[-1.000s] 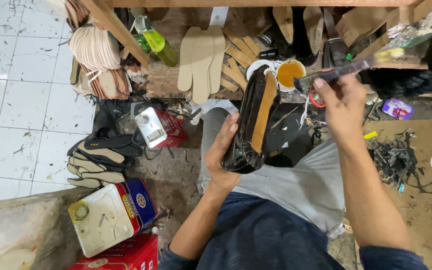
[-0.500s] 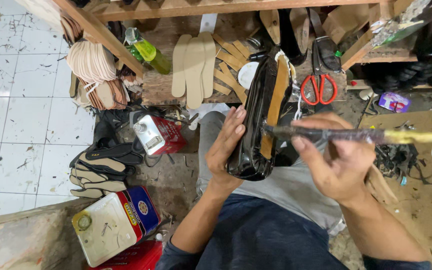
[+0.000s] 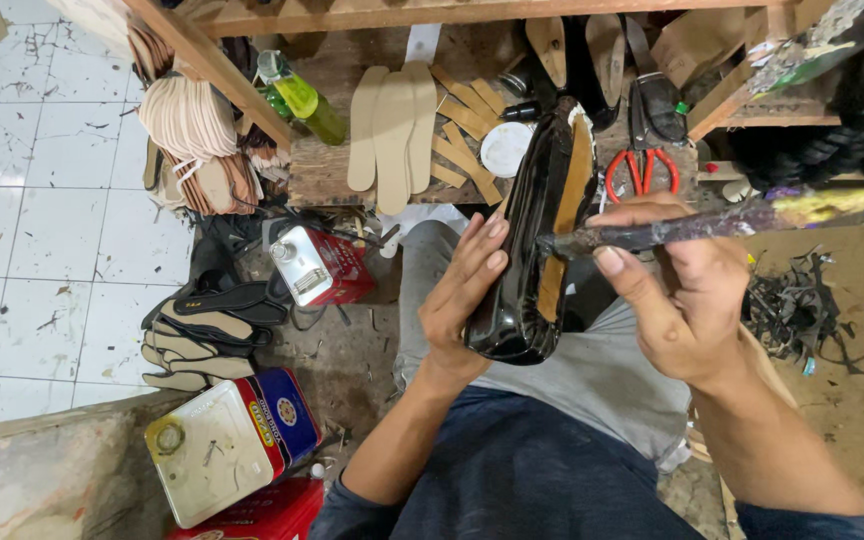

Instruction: The person holds a black shoe and uses a brush to apply glue along the sole edge, dipping the brush into a cup of glue on the workbench between passes. They turn the shoe to coat different sections of the edge, then place the finished shoe onto a wooden rack with other shoes.

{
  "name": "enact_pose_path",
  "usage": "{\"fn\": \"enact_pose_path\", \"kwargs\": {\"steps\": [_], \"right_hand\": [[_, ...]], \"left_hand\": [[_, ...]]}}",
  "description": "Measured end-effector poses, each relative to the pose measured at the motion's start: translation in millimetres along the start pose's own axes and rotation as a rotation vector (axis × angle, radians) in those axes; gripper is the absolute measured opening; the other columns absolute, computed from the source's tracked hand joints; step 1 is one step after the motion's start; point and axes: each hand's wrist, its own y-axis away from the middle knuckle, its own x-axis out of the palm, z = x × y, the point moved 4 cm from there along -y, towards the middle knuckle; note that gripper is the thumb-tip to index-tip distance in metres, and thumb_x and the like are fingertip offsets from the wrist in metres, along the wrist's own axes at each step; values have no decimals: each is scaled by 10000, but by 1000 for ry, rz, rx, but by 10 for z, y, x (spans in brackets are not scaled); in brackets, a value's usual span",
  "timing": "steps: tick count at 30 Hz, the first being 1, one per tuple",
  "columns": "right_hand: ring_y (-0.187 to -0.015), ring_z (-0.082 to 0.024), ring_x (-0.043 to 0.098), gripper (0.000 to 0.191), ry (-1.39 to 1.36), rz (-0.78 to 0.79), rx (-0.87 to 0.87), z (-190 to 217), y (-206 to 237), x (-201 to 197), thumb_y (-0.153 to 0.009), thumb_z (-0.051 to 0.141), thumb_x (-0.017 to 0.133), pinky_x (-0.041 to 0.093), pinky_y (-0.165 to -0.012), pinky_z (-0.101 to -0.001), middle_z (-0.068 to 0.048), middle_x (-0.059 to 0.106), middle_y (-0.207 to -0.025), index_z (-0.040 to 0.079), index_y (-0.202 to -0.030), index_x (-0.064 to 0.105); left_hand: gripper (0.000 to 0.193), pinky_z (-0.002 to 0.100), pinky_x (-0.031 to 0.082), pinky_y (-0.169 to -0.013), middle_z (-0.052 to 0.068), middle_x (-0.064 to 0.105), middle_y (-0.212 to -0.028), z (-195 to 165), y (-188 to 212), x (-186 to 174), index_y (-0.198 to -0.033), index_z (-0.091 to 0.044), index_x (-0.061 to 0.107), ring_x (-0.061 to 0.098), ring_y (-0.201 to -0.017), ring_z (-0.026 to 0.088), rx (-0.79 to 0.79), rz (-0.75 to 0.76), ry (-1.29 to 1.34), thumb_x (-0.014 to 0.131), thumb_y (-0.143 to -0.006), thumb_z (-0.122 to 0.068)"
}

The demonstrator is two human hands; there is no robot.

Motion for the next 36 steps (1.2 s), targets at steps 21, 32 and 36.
{"fn": "enact_pose_path", "kwargs": {"steps": [21, 32, 36], "right_hand": [[-961, -241, 681, 242, -37, 149, -80, 249, 42, 55, -902, -32, 700, 547, -841, -316, -182, 670, -1078, -72, -1135, 649], [-969, -270, 673, 215, -69, 133, -107, 266, 62, 94, -916, -24, 704, 539, -848, -349, -172, 665, -1073, -71, -1113, 633], [-950, -264, 679, 220, -110, 146, -174, 302, 56, 103, -903, -18, 702, 527, -848, -387, -158, 673, -1038, -82, -1102, 633]], "left_hand": [[443, 529, 407, -1254, 202, 606, -1453, 63, 43, -43, -1382, -46, 578, 587, -1430, 349, -63, -11, -16, 728, -966, -17], [433, 526, 408, -1256, 201, 612, -1455, 76, 39, -43, -1384, -40, 580, 593, -1383, 331, -69, -7, -25, 712, -973, 3], [439, 529, 397, -1255, 206, 604, -1452, 76, 37, -45, -1376, -35, 577, 583, -1413, 348, -72, 0, 2, 718, -961, 0]]}}
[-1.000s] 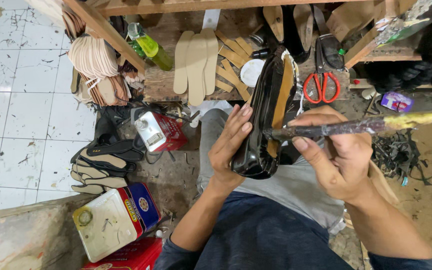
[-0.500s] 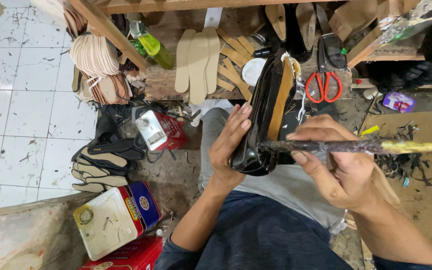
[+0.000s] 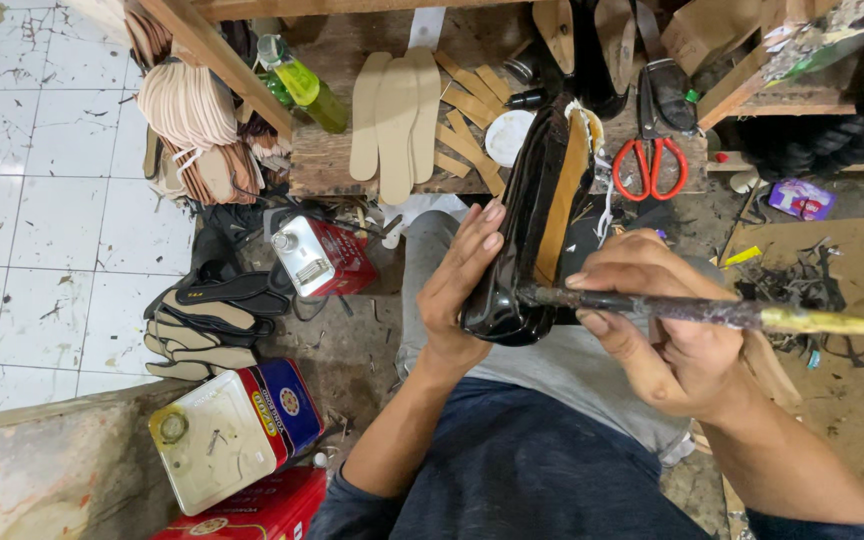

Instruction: The person holds a black shoe and uses a brush to apply glue along the sole edge, dipping the brush into a cup of glue on the workbench between passes. They turn the shoe to coat different sections of the edge, then place the finished shoe onto a wooden rack with other shoes.

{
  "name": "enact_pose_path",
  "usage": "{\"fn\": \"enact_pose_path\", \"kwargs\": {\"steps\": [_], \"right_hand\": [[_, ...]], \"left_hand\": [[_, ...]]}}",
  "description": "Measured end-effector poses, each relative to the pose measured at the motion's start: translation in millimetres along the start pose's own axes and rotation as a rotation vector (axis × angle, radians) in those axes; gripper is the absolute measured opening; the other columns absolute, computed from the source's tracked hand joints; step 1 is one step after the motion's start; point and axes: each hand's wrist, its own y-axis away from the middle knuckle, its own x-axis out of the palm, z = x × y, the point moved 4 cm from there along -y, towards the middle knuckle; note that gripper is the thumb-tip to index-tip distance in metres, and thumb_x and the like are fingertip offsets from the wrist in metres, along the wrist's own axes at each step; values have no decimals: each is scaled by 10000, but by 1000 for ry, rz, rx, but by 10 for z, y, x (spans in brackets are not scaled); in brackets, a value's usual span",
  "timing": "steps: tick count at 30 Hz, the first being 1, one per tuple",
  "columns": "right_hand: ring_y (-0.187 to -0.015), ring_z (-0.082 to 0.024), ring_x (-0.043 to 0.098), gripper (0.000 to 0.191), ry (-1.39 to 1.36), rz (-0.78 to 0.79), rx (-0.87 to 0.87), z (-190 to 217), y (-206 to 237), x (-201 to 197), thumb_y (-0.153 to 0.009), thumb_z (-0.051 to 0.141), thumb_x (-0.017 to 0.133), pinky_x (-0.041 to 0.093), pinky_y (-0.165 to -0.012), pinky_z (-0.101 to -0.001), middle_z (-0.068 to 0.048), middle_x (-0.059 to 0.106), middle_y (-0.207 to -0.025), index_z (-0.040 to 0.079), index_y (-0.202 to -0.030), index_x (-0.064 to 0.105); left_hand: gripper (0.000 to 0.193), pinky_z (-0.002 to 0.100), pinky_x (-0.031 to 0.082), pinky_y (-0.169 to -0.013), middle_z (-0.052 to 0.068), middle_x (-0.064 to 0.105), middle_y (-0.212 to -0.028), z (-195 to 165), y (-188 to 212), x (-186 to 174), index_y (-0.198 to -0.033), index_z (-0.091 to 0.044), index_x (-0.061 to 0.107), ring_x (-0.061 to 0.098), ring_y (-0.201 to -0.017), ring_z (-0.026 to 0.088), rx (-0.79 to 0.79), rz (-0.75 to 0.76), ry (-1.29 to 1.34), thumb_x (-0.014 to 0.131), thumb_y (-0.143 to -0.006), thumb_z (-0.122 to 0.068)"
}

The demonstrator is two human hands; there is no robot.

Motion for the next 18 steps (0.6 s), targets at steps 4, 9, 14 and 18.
{"fn": "enact_pose_path", "kwargs": {"steps": [4, 9, 14, 18], "right_hand": [[-918, -277, 668, 224, 22, 36, -9, 12, -38, -10, -855, -4, 709, 512, -875, -423, -164, 661, -1009, -70, -1062, 654], [-896, -317, 667, 249, 59, 117, -187, 18, -99, -48, -788, -30, 670, 523, -899, -474, -165, 652, -984, -59, -1035, 654], [-908, -315, 668, 282, 99, 122, -149, -8, -73, -73, -772, -75, 654, 535, -914, -475, -162, 647, -995, -69, -1053, 649], [-924, -312, 675, 275, 86, 19, -83, -7, -49, -62, -785, -69, 681, 536, -905, -434, -168, 659, -1028, -66, -1057, 643]], "left_hand": [[446, 517, 405, -1256, 202, 604, -1462, -12, -12, -3, -1386, -35, 574, 581, -1393, 339, -12, 12, 17, 713, -965, 6], [498, 449, 441, -1235, 198, 603, -1478, -45, -2, -1, -1404, -25, 575, 588, -1410, 332, -83, 51, 16, 735, -936, 31], [513, 388, 484, -1201, 189, 612, -1487, -34, 16, 26, -1401, -29, 594, 608, -1385, 314, -156, 58, 36, 756, -920, 47], [546, 409, 464, -1240, 186, 596, -1483, -41, 24, 35, -1408, -29, 583, 592, -1410, 323, -138, 64, 59, 768, -899, 36]]}}
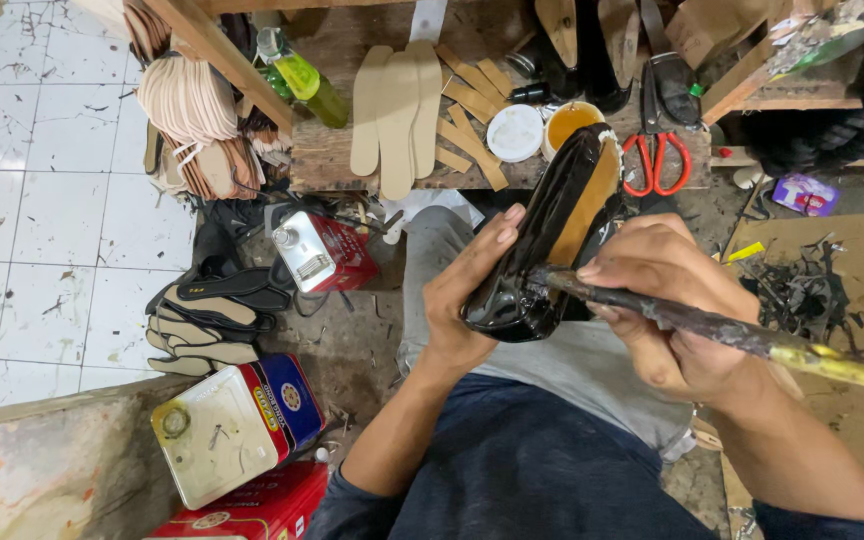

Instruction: The person holds a black shoe and uses a brush to apply glue along the sole edge, dipping the brush into a cup of glue on the workbench between passes. They turn the shoe to coat different sections of the edge, then place the finished shoe onto a wooden rack with other shoes.

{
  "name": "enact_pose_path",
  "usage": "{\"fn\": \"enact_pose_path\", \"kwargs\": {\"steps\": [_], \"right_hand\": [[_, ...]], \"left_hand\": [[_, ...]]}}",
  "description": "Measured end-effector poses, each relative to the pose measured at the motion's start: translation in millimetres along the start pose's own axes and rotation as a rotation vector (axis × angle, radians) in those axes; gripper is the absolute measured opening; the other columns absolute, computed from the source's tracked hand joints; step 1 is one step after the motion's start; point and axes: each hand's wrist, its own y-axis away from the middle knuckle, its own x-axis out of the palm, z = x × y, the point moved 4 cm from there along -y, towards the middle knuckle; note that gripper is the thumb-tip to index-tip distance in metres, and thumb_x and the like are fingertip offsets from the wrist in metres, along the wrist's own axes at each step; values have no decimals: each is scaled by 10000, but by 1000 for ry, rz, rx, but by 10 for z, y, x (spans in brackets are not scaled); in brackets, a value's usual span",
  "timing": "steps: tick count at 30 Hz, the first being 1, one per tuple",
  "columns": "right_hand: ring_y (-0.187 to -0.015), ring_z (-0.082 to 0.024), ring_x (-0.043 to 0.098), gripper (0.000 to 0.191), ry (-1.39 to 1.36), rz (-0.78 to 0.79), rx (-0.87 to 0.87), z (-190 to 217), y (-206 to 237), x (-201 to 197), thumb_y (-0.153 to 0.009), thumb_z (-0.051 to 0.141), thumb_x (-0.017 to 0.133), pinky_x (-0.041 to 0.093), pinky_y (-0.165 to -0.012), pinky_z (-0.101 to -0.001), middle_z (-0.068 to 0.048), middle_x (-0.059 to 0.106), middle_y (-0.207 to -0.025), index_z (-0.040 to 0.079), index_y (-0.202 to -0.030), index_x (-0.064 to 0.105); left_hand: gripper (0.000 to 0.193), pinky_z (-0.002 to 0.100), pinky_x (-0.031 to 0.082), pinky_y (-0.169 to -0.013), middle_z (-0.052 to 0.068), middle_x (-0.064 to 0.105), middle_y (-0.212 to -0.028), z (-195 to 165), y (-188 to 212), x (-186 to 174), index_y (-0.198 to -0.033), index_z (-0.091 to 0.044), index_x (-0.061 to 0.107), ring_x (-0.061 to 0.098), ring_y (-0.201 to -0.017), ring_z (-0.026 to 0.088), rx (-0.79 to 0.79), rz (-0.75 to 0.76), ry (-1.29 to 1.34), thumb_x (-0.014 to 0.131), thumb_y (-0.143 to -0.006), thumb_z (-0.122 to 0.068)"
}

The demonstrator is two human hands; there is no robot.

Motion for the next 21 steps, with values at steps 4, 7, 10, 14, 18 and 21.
{"fn": "enact_pose_path", "kwargs": {"steps": [4, 7, 10, 14, 18, 21], "right_hand": [[-913, -316, 666, 253, -29, 25, 6, 19, -5, 14, -792, -55, 705, 536, -916, -453, -158, 647, -1000, -61, -1039, 651], [-910, -316, 666, 251, -31, 57, -32, 7, -6, 4, -793, -51, 717, 539, -916, -473, -163, 644, -993, -59, -1035, 652], [-889, -308, 673, 277, -45, 97, -90, -30, 1, 0, -750, -29, 668, 538, -909, -506, -174, 654, -980, -59, -1025, 659], [-935, -293, 704, 172, -1, 104, -185, -41, 23, 9, -883, -33, 664, 570, -942, -490, -164, 663, -1016, -50, -1054, 666], [-919, -297, 708, 168, 24, 104, -225, -36, -1, 12, -898, 24, 634, 556, -925, -499, -160, 673, -1023, -51, -1043, 675], [-914, -290, 710, 178, 34, 106, -243, -20, -34, 7, -907, 67, 642, 549, -931, -510, -159, 672, -1019, -49, -1039, 671]], "left_hand": [[532, 369, 483, -1197, 181, 608, -1491, 4, -9, 0, -1417, -37, 592, 609, -1379, 305, -11, 1, -4, 756, -918, 49], [536, 362, 485, -1189, 190, 602, -1491, -6, -11, -6, -1418, -28, 586, 607, -1378, 307, -25, 18, 27, 749, -915, 58], [542, 355, 490, -1180, 197, 603, -1486, -20, -10, -18, -1413, -14, 582, 615, -1400, 310, -43, 46, 43, 753, -904, 60], [581, 359, 502, -1200, 195, 615, -1465, -34, -17, -26, -1408, 14, 579, 630, -1388, 296, -93, 85, 92, 781, -865, 49], [676, 316, 521, -1144, 169, 660, -1419, -36, -23, -34, -1434, 12, 596, 679, -1313, 248, -148, 141, 90, 817, -796, 41], [834, 308, 562, -1078, 153, 681, -1396, -22, -5, -25, -1432, 23, 577, 715, -1238, 200, -219, 199, 161, 930, -679, -43]]}}
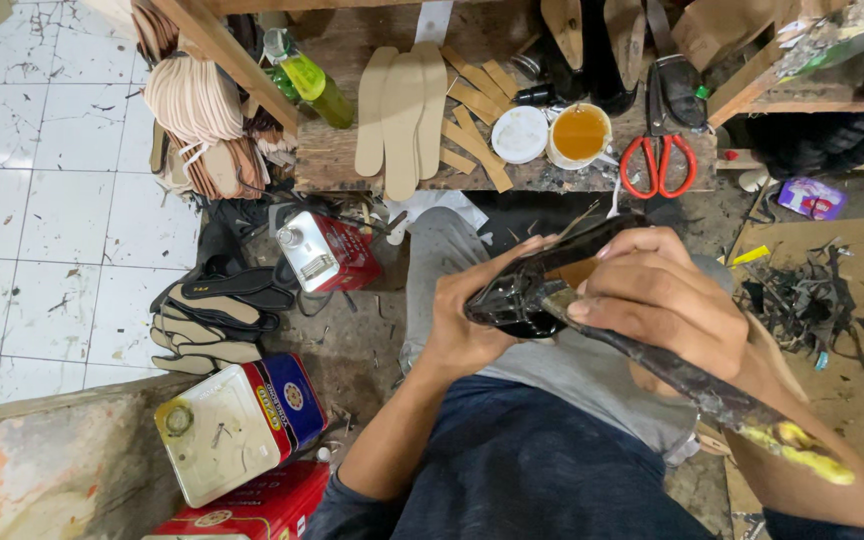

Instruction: The person holds a black shoe and uses a brush to apply glue along the sole edge, dipping the brush into a cup of glue on the workbench between passes. They turn the shoe to coat different sections of the edge, then place the finished shoe onto a wooden rack with other shoes.

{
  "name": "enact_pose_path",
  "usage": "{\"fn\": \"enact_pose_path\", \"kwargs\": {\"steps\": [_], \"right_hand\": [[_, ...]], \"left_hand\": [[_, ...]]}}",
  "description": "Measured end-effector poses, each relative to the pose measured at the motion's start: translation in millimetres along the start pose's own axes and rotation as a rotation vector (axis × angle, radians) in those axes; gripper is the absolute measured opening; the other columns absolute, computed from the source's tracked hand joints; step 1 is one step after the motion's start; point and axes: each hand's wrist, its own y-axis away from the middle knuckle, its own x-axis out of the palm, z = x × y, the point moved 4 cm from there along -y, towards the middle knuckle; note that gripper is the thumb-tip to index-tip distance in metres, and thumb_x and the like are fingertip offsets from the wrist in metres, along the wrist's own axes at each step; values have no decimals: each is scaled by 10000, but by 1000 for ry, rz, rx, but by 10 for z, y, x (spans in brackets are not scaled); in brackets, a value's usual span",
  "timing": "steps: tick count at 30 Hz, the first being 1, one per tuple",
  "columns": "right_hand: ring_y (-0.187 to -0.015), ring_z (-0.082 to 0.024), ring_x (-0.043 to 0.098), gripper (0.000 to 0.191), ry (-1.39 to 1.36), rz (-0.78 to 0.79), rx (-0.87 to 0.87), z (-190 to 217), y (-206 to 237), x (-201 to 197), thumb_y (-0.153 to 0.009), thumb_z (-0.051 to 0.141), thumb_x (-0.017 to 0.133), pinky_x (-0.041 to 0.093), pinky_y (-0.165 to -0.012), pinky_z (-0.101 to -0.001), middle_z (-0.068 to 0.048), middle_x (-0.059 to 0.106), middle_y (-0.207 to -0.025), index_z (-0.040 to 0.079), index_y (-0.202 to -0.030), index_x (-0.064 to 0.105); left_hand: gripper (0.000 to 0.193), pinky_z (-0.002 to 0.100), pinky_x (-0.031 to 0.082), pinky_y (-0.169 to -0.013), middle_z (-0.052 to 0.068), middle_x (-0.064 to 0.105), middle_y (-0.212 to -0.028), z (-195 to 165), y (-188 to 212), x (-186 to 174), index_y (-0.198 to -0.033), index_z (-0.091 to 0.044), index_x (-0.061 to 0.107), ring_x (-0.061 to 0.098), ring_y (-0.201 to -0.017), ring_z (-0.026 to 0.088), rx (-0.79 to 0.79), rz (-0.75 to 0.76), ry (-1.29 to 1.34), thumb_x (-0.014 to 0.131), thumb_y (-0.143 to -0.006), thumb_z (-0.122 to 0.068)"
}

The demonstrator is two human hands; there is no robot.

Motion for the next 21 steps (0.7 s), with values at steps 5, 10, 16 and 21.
{"fn": "enact_pose_path", "kwargs": {"steps": [5, 10, 16, 21], "right_hand": [[-940, -286, 711, 150, 41, -52, 43, 13, 5, -5, -949, 16, 608, 561, -970, -508, -161, 666, -1041, -41, -1075, 666], [-951, -290, 711, 197, 59, -43, 51, 3, 47, -8, -870, -93, 613, 562, -996, -530, -153, 670, -1029, -52, -1058, 651], [-910, -290, 712, 269, 7, -41, 42, -14, 35, 9, -758, -134, 637, 566, -968, -536, -168, 672, -996, -56, -1016, 651], [-927, -306, 708, 173, 50, -64, 15, 7, 6, 3, -873, -93, 627, 575, -963, -529, -172, 667, -1015, -60, -1042, 651]], "left_hand": [[915, 285, 581, -1022, 119, 715, -1376, 98, 33, 29, -1469, 24, 569, 692, -1124, 89, -173, 53, 164, 957, -645, -59], [909, 279, 568, -1034, 100, 735, -1318, 104, 39, 13, -1458, 11, 581, 685, -1118, 75, -114, 65, 113, 967, -636, -26], [887, 249, 589, -927, 63, 790, -1145, 117, 58, 20, -1469, 25, 599, 680, -981, 45, -243, 90, 143, 959, -661, -40], [855, 247, 566, -982, 65, 754, -1243, 114, 68, 2, -1476, 32, 562, 662, -1070, 51, -200, 111, 269, 941, -713, -44]]}}
